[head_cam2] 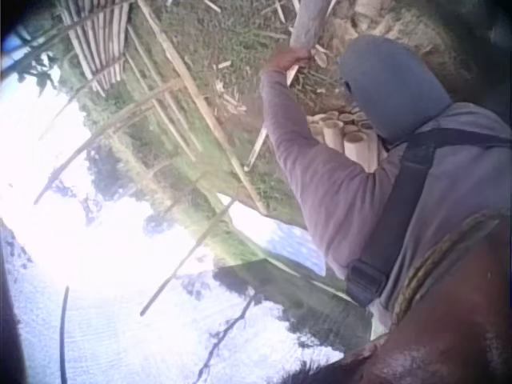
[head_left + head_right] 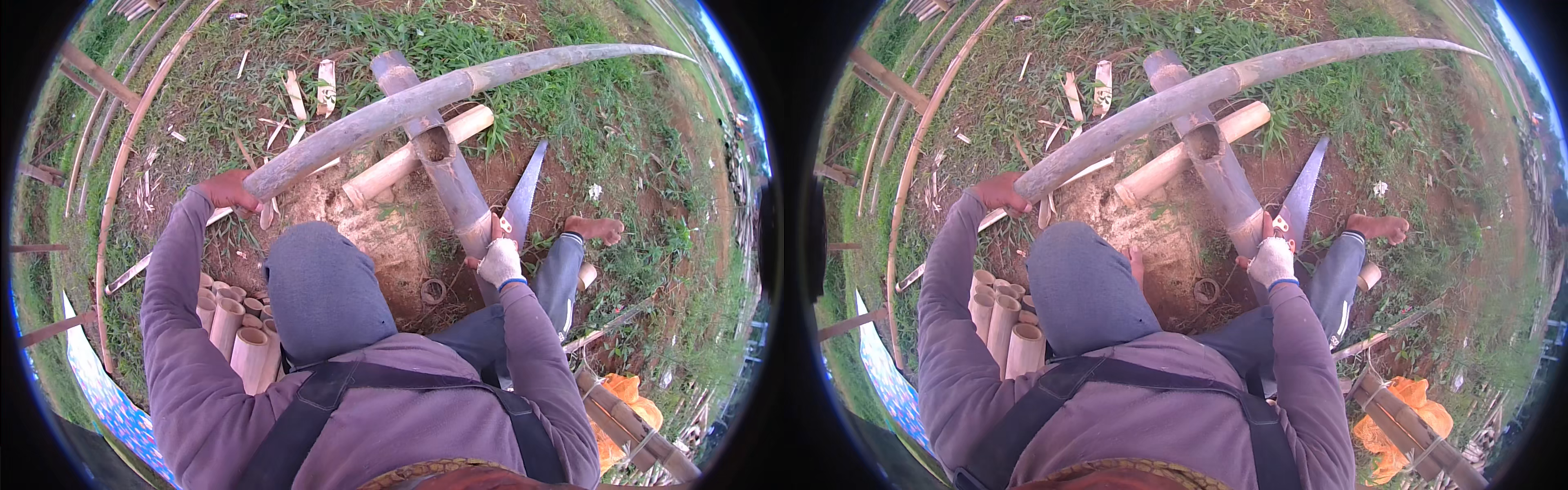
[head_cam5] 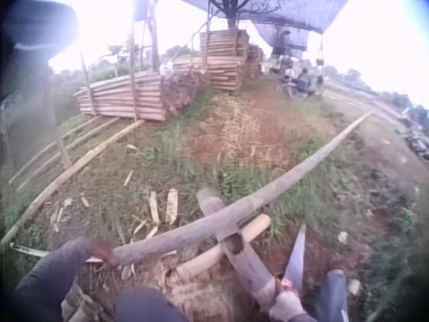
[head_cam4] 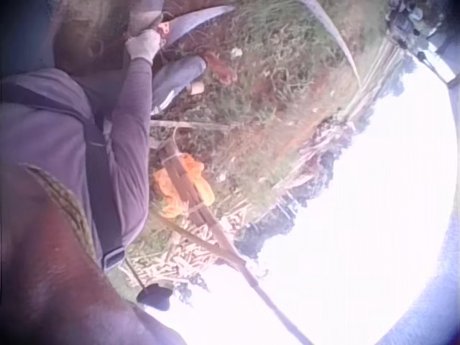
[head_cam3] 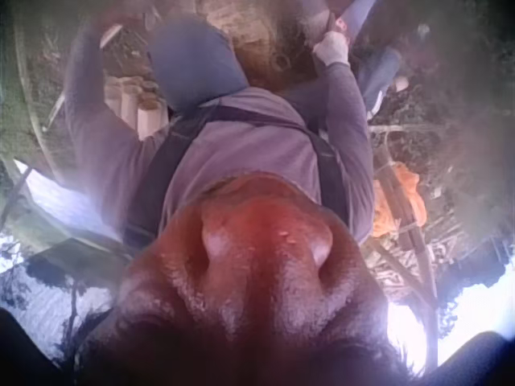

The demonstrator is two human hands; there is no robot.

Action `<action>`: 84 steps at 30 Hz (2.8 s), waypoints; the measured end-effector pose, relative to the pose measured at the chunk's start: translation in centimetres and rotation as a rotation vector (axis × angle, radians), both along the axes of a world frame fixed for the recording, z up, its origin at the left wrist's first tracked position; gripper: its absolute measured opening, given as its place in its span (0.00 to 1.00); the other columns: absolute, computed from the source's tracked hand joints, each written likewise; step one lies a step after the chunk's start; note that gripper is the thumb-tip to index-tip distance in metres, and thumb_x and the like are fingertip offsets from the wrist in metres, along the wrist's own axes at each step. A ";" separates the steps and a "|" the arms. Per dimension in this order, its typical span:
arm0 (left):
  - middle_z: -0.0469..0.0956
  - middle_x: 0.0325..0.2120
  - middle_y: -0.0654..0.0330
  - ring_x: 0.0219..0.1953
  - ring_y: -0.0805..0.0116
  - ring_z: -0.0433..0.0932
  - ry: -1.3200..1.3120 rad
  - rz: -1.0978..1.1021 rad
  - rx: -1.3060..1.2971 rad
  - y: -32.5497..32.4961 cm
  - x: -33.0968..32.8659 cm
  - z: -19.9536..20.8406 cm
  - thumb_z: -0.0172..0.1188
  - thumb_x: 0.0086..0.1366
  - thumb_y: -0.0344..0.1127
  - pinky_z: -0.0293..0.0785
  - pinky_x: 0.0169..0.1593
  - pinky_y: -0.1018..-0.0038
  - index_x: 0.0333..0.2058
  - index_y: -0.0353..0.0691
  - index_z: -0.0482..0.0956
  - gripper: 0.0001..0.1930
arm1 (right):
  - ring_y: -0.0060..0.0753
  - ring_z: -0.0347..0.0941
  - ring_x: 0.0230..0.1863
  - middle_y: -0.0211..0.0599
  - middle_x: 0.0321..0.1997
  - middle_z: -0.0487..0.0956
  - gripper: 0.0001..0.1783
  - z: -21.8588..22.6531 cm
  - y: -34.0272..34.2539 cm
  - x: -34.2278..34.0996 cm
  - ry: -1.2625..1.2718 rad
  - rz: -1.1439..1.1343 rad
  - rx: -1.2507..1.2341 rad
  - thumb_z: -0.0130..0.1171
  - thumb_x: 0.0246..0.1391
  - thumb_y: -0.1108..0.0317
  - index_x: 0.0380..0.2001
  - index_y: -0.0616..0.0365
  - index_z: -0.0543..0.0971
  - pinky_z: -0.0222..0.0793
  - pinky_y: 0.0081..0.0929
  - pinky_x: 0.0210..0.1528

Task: The person uses a hand saw to cut long bamboo poles into shorter sections. They position each pole on a makeshift support, saw through it, and then place the cut pieces onto a growing stack nearby.

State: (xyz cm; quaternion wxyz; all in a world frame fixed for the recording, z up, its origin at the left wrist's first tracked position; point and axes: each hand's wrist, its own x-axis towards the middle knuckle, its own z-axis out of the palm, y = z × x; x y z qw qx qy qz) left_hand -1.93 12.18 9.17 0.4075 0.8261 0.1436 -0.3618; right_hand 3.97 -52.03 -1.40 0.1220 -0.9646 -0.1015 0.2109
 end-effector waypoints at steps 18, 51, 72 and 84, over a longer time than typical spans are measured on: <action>0.90 0.47 0.54 0.55 0.51 0.87 0.165 0.072 0.673 13.6 -19.3 -5.9 0.80 0.37 0.43 0.72 0.71 0.50 0.65 0.53 0.81 0.47 | 0.81 0.59 0.80 0.70 0.80 0.65 0.80 -1.3 -0.3 -1.2 -0.028 -0.123 0.102 0.91 0.37 0.51 0.84 0.55 0.48 0.62 0.60 0.79; 0.87 0.50 0.50 0.45 0.45 0.89 -0.667 -0.066 0.625 -6.9 -4.8 -3.9 0.75 0.52 0.37 0.85 0.49 0.52 0.68 0.55 0.72 0.42 | 0.67 0.78 0.66 0.66 0.65 0.81 0.74 -1.5 7.3 3.5 -0.129 -0.110 0.032 0.87 0.41 0.46 0.82 0.64 0.53 0.72 0.53 0.69; 0.79 0.64 0.50 0.67 0.46 0.77 -0.782 0.265 0.971 1.1 -18.3 -0.3 0.76 0.64 0.53 0.69 0.72 0.50 0.70 0.46 0.73 0.40 | 0.65 0.82 0.61 0.69 0.62 0.82 0.69 -4.8 6.2 2.8 -0.322 -0.030 0.014 0.85 0.42 0.40 0.79 0.63 0.60 0.75 0.52 0.65; 0.84 0.59 0.52 0.57 0.48 0.84 -0.703 0.015 0.632 -14.1 2.8 -9.1 0.79 0.58 0.57 0.76 0.64 0.50 0.69 0.49 0.75 0.43 | 0.69 0.78 0.64 0.67 0.64 0.80 0.72 -2.7 7.0 2.8 -0.222 -0.106 0.107 0.88 0.39 0.47 0.81 0.63 0.57 0.72 0.56 0.68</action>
